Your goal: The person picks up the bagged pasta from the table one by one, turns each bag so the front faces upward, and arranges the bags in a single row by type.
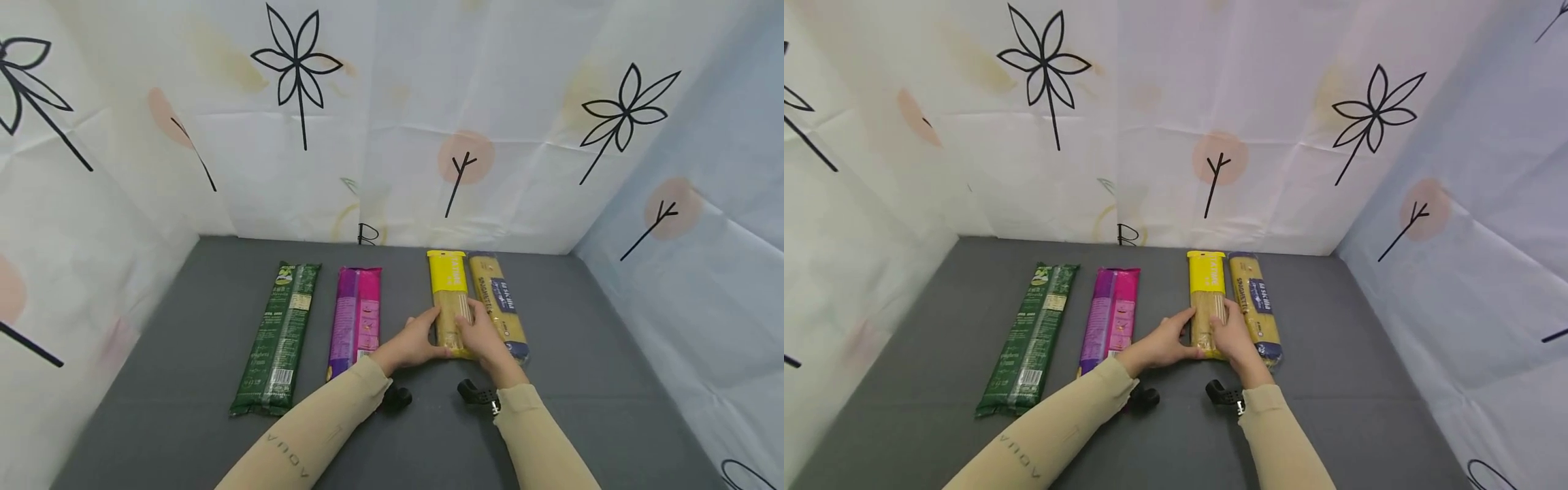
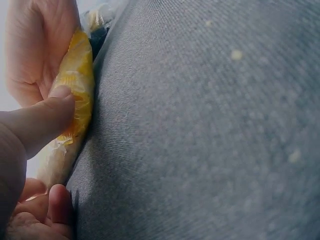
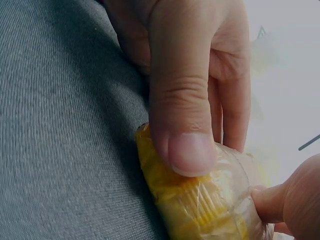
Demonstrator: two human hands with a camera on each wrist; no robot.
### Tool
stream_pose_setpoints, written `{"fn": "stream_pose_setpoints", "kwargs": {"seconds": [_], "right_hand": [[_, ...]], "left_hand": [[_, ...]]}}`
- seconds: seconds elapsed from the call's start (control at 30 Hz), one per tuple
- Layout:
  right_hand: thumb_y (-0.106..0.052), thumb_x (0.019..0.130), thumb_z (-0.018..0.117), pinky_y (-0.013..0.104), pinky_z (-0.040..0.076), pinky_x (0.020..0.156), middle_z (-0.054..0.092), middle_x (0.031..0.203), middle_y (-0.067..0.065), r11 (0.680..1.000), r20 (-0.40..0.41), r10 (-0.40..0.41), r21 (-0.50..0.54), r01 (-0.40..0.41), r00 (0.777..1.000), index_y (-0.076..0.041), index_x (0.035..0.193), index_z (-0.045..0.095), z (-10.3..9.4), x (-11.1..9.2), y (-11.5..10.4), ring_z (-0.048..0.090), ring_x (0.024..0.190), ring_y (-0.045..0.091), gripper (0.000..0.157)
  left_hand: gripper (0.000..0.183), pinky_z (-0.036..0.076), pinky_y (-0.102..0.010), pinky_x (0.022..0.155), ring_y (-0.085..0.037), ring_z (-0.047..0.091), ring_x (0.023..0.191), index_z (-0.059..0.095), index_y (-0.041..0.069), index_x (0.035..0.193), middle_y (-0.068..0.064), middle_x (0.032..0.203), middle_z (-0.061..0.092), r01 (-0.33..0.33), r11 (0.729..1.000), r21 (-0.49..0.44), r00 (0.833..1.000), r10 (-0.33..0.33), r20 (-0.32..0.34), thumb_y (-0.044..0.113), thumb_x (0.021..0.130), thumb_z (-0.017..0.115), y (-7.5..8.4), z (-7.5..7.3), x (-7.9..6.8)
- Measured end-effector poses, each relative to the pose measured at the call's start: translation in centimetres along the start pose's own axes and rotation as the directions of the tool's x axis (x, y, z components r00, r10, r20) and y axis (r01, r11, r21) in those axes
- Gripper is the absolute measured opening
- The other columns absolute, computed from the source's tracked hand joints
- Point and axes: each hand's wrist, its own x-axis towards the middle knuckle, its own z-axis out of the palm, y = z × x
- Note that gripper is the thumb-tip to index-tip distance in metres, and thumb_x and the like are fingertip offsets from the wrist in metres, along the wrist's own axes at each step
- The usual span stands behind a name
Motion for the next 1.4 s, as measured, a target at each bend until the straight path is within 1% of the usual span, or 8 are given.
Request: {"fn": "stream_pose_setpoints", "kwargs": {"seconds": [0.2, 0.37, 0.6, 1.0, 1.1, 1.17, 1.3, 1.4], "right_hand": [[-0.021, 0.104, 0.043, 0.047, 0.043, 0.091, 0.039, 0.142, 0.021, 1.0, -0.01, 0.005, -0.016, -0.005, 1.0, -0.011, 0.152, 0.02, -0.1, -0.4, 0.0, 0.05, 0.114, 0.033, 0.054], [-0.021, 0.104, 0.044, 0.047, 0.043, 0.09, 0.04, 0.14, 0.022, 0.999, -0.024, -0.004, -0.037, 0.003, 1.0, -0.012, 0.152, 0.022, 0.2, -0.6, -0.3, 0.05, 0.113, 0.034, 0.053], [-0.021, 0.105, 0.042, 0.043, 0.044, 0.086, 0.04, 0.139, 0.021, 1.0, -0.011, 0.003, -0.024, -0.003, 1.0, -0.012, 0.152, 0.019, 0.1, -0.8, -0.7, 0.051, 0.11, 0.032, 0.053], [-0.02, 0.105, 0.04, 0.041, 0.046, 0.084, 0.04, 0.136, 0.021, 1.0, 0.004, -0.003, -0.003, 0.003, 1.0, -0.012, 0.153, 0.017, 0.1, -0.8, -1.0, 0.051, 0.109, 0.032, 0.053], [-0.019, 0.105, 0.039, 0.046, 0.044, 0.088, 0.038, 0.138, 0.023, 0.999, 0.002, -0.018, -0.039, 0.018, 1.0, -0.009, 0.153, 0.016, 0.1, -0.7, -1.2, 0.049, 0.112, 0.033, 0.054], [-0.018, 0.105, 0.038, 0.049, 0.043, 0.091, 0.037, 0.139, 0.025, 0.995, -0.01, -0.043, -0.092, 0.041, 0.999, -0.006, 0.152, 0.016, 0.2, -0.6, -1.4, 0.048, 0.114, 0.035, 0.054], [-0.018, 0.102, 0.043, 0.055, 0.037, 0.098, 0.035, 0.138, 0.03, 0.96, -0.069, -0.125, -0.26, 0.104, 0.99, 0.001, 0.15, 0.023, 0.5, -0.8, -1.6, 0.043, 0.119, 0.041, 0.055], [-0.022, 0.1, 0.05, 0.057, 0.031, 0.103, 0.032, 0.141, 0.029, 0.94, -0.143, -0.197, -0.31, 0.145, 0.97, 0.001, 0.147, 0.031, 0.9, -1.5, -1.8, 0.034, 0.127, 0.042, 0.056]], "left_hand": [[0.096, 0.032, -0.039, 0.109, -0.027, 0.033, 0.132, 0.024, 0.009, 0.154, -0.005, 0.156, 0.029, 0.012, 1.0, 0.019, 1.0, -0.012, 0.003, 0.034, 0.081, 0.08, 0.2, 0.3, -0.2], [0.096, 0.033, -0.038, 0.108, -0.025, 0.034, 0.13, 0.024, 0.01, 0.154, -0.004, 0.156, 0.028, 0.019, 1.0, 0.022, 1.0, -0.019, -0.004, 0.036, 0.081, 0.08, 0.0, 0.0, -0.3], [0.095, 0.032, -0.038, 0.109, -0.024, 0.033, 0.13, 0.024, 0.01, 0.154, -0.004, 0.156, 0.028, 0.017, 0.999, 0.031, 1.0, -0.017, 0.005, 0.036, 0.081, 0.079, 0.3, -0.2, -0.5], [0.096, 0.031, -0.037, 0.109, -0.023, 0.033, 0.13, 0.023, 0.01, 0.154, -0.004, 0.157, 0.027, 0.013, 0.998, 0.057, 1.0, -0.013, 0.012, 0.037, 0.082, 0.079, 0.5, -0.5, -0.5], [0.094, 0.03, -0.037, 0.11, -0.025, 0.033, 0.132, 0.023, 0.01, 0.154, -0.005, 0.157, 0.027, 0.018, 0.997, 0.077, 1.0, -0.02, 0.019, 0.037, 0.083, 0.077, 0.6, -0.7, -0.3], [0.091, 0.034, -0.037, 0.108, -0.024, 0.037, 0.13, 0.023, 0.01, 0.154, -0.007, 0.154, 0.031, 0.025, 0.997, 0.071, 0.999, -0.027, 0.025, 0.036, 0.084, 0.076, 0.5, -0.7, -0.2], [0.078, 0.045, -0.035, 0.096, -0.02, 0.052, 0.117, 0.032, 0.009, 0.15, -0.009, 0.144, 0.044, 0.041, 0.999, -0.027, 0.999, -0.04, 0.03, 0.028, 0.087, 0.074, -0.1, -1.1, -0.5], [0.066, 0.05, -0.034, 0.089, -0.017, 0.06, 0.106, 0.039, 0.008, 0.145, -0.01, 0.136, 0.052, 0.022, 0.995, -0.093, 1.0, -0.021, 0.013, 0.023, 0.089, 0.072, -0.4, -1.9, -1.1]]}}
